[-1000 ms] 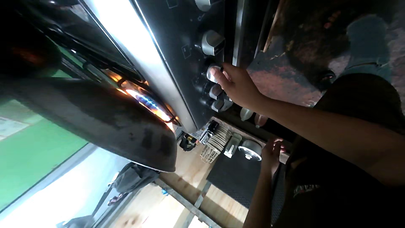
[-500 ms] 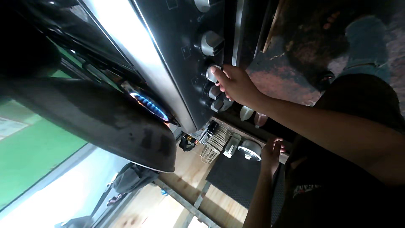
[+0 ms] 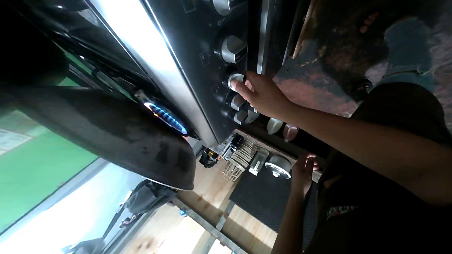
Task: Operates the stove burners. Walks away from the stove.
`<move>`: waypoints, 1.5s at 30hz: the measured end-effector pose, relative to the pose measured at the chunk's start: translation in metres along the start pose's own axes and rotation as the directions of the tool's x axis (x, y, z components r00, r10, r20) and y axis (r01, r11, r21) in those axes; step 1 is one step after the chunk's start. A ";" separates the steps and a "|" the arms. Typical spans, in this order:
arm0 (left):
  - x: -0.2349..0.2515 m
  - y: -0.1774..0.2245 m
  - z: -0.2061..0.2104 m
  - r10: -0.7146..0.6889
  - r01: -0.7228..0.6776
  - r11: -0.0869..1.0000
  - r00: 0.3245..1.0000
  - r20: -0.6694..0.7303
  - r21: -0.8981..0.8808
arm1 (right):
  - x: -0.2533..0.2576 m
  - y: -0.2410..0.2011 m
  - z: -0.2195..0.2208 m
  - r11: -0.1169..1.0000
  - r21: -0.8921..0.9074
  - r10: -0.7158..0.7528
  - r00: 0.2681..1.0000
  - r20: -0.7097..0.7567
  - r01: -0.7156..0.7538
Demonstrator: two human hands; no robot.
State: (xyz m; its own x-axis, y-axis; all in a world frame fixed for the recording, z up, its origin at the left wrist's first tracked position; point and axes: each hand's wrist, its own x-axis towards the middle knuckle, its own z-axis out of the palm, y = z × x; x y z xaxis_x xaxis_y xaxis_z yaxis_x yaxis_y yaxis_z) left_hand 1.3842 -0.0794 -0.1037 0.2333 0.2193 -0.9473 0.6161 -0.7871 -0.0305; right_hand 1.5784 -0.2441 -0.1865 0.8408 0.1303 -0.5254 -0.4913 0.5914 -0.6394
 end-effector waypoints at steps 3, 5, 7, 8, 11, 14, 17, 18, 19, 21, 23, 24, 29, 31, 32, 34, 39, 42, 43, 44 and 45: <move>0.001 0.001 0.001 0.004 -0.004 1.000 1.000 -0.011 -0.005 | 0.000 -0.004 0.002 1.000 -0.019 -0.006 0.999 -0.031 0.006; 0.002 0.001 0.001 0.014 -0.014 1.000 1.000 -0.006 0.001 | -0.002 -0.005 0.004 1.000 -0.004 0.002 0.998 -0.055 -0.002; 0.004 0.001 -0.001 0.021 -0.021 1.000 1.000 -0.004 0.002 | -0.002 -0.006 0.005 0.998 -0.063 -0.022 0.997 -0.074 0.018; 0.005 0.001 -0.001 0.025 -0.025 1.000 1.000 -0.003 0.003 | -0.002 -0.006 0.004 0.992 -0.116 -0.053 0.995 -0.082 0.043; 0.006 0.002 -0.003 0.027 -0.027 1.000 1.000 0.000 0.008 | -0.003 -0.003 0.005 0.948 -0.291 -0.164 0.981 -0.100 0.129; 0.008 0.004 -0.005 0.028 -0.028 1.000 1.000 0.002 0.005 | -0.004 -0.005 0.004 0.878 -0.454 -0.222 0.970 -0.099 0.154; 0.009 0.006 -0.007 0.023 -0.023 1.000 1.000 0.002 0.004 | -0.004 -0.001 0.006 0.799 -0.569 -0.313 0.942 -0.121 0.193; 0.009 0.007 -0.007 0.024 -0.024 1.000 1.000 0.003 0.005 | -0.003 0.001 0.007 0.782 -0.587 -0.349 0.928 -0.133 0.210; 0.010 0.006 -0.008 0.027 -0.027 1.000 1.000 0.006 0.005 | -0.003 0.004 0.008 0.768 -0.599 -0.381 0.914 -0.143 0.226; 0.011 0.005 -0.009 0.032 -0.032 0.999 0.999 0.013 0.002 | -0.002 0.008 0.008 0.742 -0.622 -0.428 0.891 -0.153 0.249; 0.011 0.004 -0.008 0.035 -0.035 0.999 0.999 0.008 0.000 | -0.002 0.012 0.008 0.712 -0.644 -0.488 0.857 -0.167 0.280; 0.011 0.004 -0.008 0.034 -0.034 0.999 0.999 0.002 0.001 | -0.002 0.014 0.008 0.701 -0.649 -0.514 0.841 -0.170 0.297; 0.011 0.002 -0.005 0.021 -0.021 1.000 1.000 0.000 -0.015 | 0.001 0.019 0.009 0.667 -0.661 -0.597 0.776 -0.202 0.342; 0.011 0.002 -0.005 0.018 -0.018 1.000 1.000 0.001 -0.008 | 0.002 0.021 0.008 0.647 -0.675 -0.630 0.748 -0.210 0.355; 0.011 0.003 -0.004 0.016 -0.016 1.000 1.000 0.002 -0.007 | 0.003 0.021 0.008 0.635 -0.683 -0.642 0.738 -0.208 0.360; 0.009 0.002 -0.003 0.014 -0.014 1.000 1.000 -0.002 0.009 | 0.003 0.020 0.006 0.617 -0.699 -0.648 0.737 -0.191 0.361; 0.008 0.003 0.001 0.009 -0.009 0.999 1.000 0.004 0.052 | 0.013 0.044 0.016 0.612 -0.683 -0.679 0.708 -0.196 0.398; 0.006 0.010 0.001 0.002 -0.002 0.999 1.000 -0.012 0.046 | 0.001 0.025 0.006 0.618 -0.688 -0.653 0.736 -0.179 0.381; 0.007 0.011 0.000 0.014 -0.013 0.999 1.000 -0.019 0.045 | 0.000 0.022 0.005 0.625 -0.687 -0.644 0.742 -0.186 0.370; 0.007 0.012 -0.001 0.024 -0.023 0.999 0.999 -0.021 0.046 | -0.001 0.022 0.005 0.630 -0.685 -0.641 0.743 -0.193 0.366; 0.008 0.012 -0.001 0.035 -0.034 0.998 0.999 -0.023 0.050 | -0.001 0.022 0.005 0.631 -0.685 -0.644 0.739 -0.199 0.365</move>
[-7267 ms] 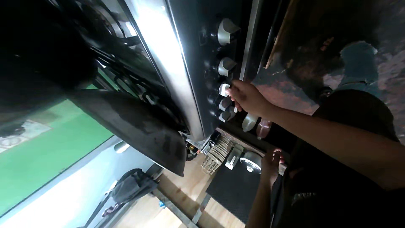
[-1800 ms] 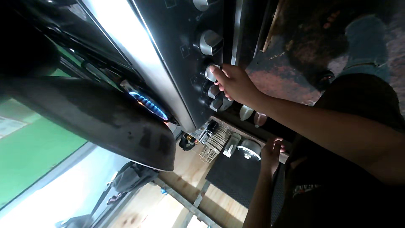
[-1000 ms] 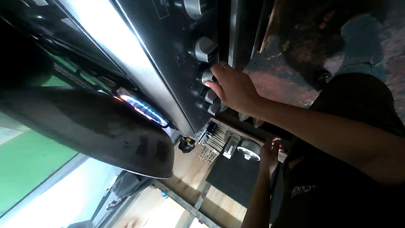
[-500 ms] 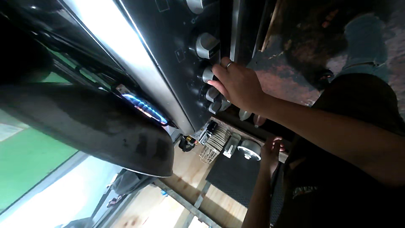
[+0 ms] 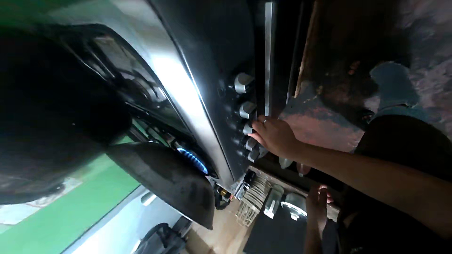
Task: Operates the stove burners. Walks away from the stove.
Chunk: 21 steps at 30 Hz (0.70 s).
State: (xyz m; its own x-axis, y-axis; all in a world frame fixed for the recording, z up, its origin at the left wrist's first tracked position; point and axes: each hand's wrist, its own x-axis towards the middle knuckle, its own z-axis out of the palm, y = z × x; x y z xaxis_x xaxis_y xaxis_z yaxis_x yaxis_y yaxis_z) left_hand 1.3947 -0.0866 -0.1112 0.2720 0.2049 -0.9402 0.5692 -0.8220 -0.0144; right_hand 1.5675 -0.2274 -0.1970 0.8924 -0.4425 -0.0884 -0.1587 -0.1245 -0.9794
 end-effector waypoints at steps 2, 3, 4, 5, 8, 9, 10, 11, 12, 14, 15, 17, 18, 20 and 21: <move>0.001 0.001 -0.002 0.023 -0.023 1.000 1.000 0.002 0.003 | 0.000 0.000 0.000 1.000 -0.002 0.002 1.000 0.002 -0.002; 0.000 0.003 -0.003 0.028 -0.028 1.000 1.000 0.005 0.005 | -0.001 0.000 -0.001 1.000 -0.003 0.010 1.000 0.022 -0.010; 0.000 0.005 -0.004 0.024 -0.024 1.000 1.000 0.006 0.006 | 0.000 0.000 -0.002 1.000 -0.004 0.017 0.999 0.042 -0.017; 0.000 0.008 -0.004 0.022 -0.022 1.000 1.000 0.008 0.006 | 0.000 0.001 -0.003 1.000 -0.006 0.022 0.998 0.061 -0.021; 0.002 0.012 -0.005 0.020 -0.020 1.000 1.000 0.019 0.005 | 0.007 0.003 -0.010 0.998 -0.007 0.068 0.975 0.211 -0.068; 0.002 0.013 -0.004 0.012 -0.012 1.000 1.000 0.018 0.008 | 0.007 0.004 -0.010 0.998 0.009 0.062 0.975 0.214 -0.065; 0.002 0.014 -0.004 0.002 -0.003 1.000 1.000 0.022 0.013 | 0.007 0.006 -0.008 0.998 0.023 0.047 0.980 0.194 -0.053; 0.003 0.016 -0.004 -0.004 0.004 1.000 1.000 0.027 0.017 | 0.006 0.008 -0.005 0.999 0.034 0.034 0.987 0.160 -0.039; 0.004 0.016 -0.003 -0.007 0.007 1.000 1.000 0.024 0.014 | 0.003 0.011 0.001 0.999 0.025 0.021 0.992 0.121 -0.024; 0.005 0.014 -0.002 -0.009 0.009 1.000 1.000 0.020 0.012 | -0.001 0.016 0.014 1.000 0.005 0.003 0.999 0.038 -0.003; 0.006 0.014 -0.002 -0.006 0.006 1.000 1.000 0.019 0.012 | -0.003 0.018 0.021 1.000 -0.012 -0.007 1.000 -0.006 0.007; 0.005 0.015 -0.002 -0.005 0.005 1.000 1.000 0.024 0.009 | -0.005 0.016 0.016 1.000 0.004 0.005 1.000 0.020 -0.005; 0.005 0.015 -0.001 -0.003 0.003 1.000 1.000 0.028 0.007 | -0.004 0.013 0.007 0.999 0.037 0.010 0.999 0.048 -0.011; 0.005 0.015 -0.001 -0.009 0.009 1.000 1.000 0.028 -0.004 | -0.007 0.014 0.010 0.999 0.027 0.029 0.998 0.055 -0.030; 0.005 0.015 -0.001 -0.015 0.016 1.000 1.000 0.026 -0.009 | -0.008 0.016 0.016 0.999 0.021 0.031 0.999 0.040 -0.032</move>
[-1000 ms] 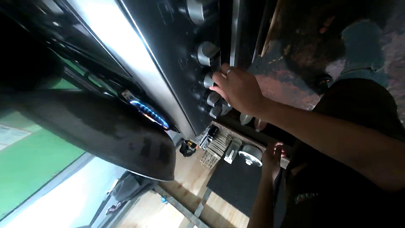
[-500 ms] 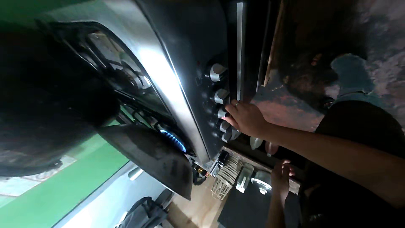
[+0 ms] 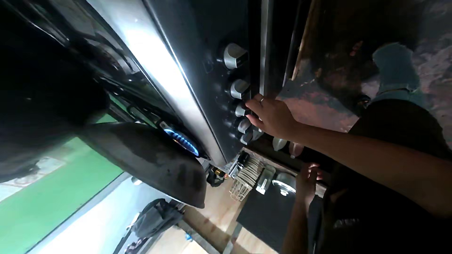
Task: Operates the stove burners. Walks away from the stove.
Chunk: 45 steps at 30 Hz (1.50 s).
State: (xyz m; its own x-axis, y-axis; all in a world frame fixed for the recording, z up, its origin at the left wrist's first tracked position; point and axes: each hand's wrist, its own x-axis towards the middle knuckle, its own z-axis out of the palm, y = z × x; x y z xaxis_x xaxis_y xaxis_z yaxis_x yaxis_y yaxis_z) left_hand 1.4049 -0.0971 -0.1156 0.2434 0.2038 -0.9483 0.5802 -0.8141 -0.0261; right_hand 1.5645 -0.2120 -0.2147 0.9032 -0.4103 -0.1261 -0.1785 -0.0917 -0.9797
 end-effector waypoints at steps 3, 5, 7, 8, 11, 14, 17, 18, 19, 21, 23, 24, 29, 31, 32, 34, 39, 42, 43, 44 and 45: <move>-0.001 0.002 0.000 -0.012 0.012 1.000 1.000 0.004 -0.003 | 0.006 -0.005 -0.017 0.998 0.066 -0.024 0.999 0.032 0.022; -0.002 0.004 0.001 -0.018 0.018 1.000 1.000 0.001 0.000 | 0.007 -0.005 -0.020 0.997 0.072 -0.039 0.998 0.047 0.035; -0.002 0.004 0.002 -0.015 0.015 1.000 1.000 0.000 -0.011 | 0.007 -0.004 -0.018 0.996 0.067 -0.057 0.998 0.023 0.055; -0.002 0.003 0.003 -0.013 0.013 1.000 1.000 0.000 -0.017 | 0.007 -0.004 -0.018 0.996 0.066 -0.061 0.998 0.013 0.060; -0.002 0.002 0.004 -0.012 0.012 0.999 1.000 0.007 -0.036 | 0.008 -0.004 -0.018 0.996 0.060 -0.061 0.998 0.003 0.061; -0.004 0.002 0.004 -0.015 0.016 1.000 1.000 0.010 -0.024 | 0.008 -0.005 -0.018 0.998 0.050 -0.049 0.999 0.016 0.048; -0.006 0.000 0.006 0.017 -0.017 1.000 1.000 0.007 -0.020 | 0.009 -0.007 -0.022 0.999 0.030 -0.021 0.998 0.058 0.020; -0.007 0.000 0.006 0.025 -0.025 0.999 1.000 0.011 -0.026 | 0.010 -0.008 -0.024 1.000 0.011 -0.005 0.995 0.096 0.004; -0.009 0.000 0.007 0.029 -0.029 0.999 1.000 0.012 -0.032 | 0.011 -0.010 -0.026 1.000 -0.019 0.014 0.991 0.132 -0.012; -0.014 0.002 0.009 0.037 -0.037 0.998 0.999 0.001 -0.041 | 0.013 -0.013 -0.031 0.997 -0.075 0.042 0.978 0.202 -0.027; -0.019 0.000 0.011 0.052 -0.053 0.997 0.999 -0.007 -0.048 | 0.014 -0.016 -0.032 0.994 -0.106 0.056 0.968 0.246 -0.030; -0.023 0.000 0.011 0.064 -0.065 0.996 0.998 -0.011 -0.054 | 0.014 -0.018 -0.032 0.993 -0.110 0.064 0.964 0.260 -0.036; -0.040 -0.008 0.016 0.085 -0.093 0.985 0.995 -0.058 -0.146 | 0.016 -0.020 -0.038 0.988 -0.043 0.153 0.922 0.355 -0.147; -0.046 -0.019 0.018 0.102 -0.115 0.976 0.992 -0.078 -0.186 | 0.014 -0.020 -0.040 0.986 0.004 0.153 0.925 0.347 -0.165; -0.049 -0.025 0.020 0.101 -0.118 0.973 0.990 -0.093 -0.200 | 0.015 -0.020 -0.041 0.987 -0.004 0.152 0.926 0.346 -0.160; -0.056 -0.037 0.024 0.074 -0.102 0.967 0.989 -0.124 -0.232 | 0.016 -0.022 -0.044 0.988 -0.045 0.152 0.928 0.341 -0.145; -0.068 -0.072 0.045 -0.011 -0.072 0.931 0.975 -0.223 -0.358 | 0.013 -0.023 -0.060 0.934 -0.345 0.277 0.789 0.548 -0.088; -0.061 -0.099 0.070 -0.093 -0.044 0.871 0.963 -0.253 -0.489 | -0.009 -0.026 -0.085 0.859 -0.510 0.363 0.646 0.672 0.048; -0.058 -0.107 0.080 -0.126 -0.033 0.839 0.960 -0.252 -0.543 | -0.018 -0.028 -0.093 0.822 -0.565 0.427 0.574 0.699 0.075; -0.054 -0.114 0.089 -0.160 -0.016 0.803 0.957 -0.241 -0.595 | -0.026 -0.028 -0.100 0.775 -0.625 0.513 0.486 0.708 0.092; -0.050 -0.121 0.099 -0.189 0.001 0.767 0.956 -0.224 -0.642 | -0.034 -0.023 -0.106 0.731 -0.673 0.585 0.402 0.704 0.114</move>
State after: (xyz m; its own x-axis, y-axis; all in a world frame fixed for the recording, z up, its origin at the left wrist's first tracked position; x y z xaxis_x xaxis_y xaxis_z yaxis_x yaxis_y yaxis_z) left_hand 1.2454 -0.0634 -0.0961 0.2975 0.4704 -0.8308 0.9439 -0.2754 0.1821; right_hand 1.4961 -0.2924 -0.1710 0.5334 0.4202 -0.7342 -0.2905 -0.7241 -0.6255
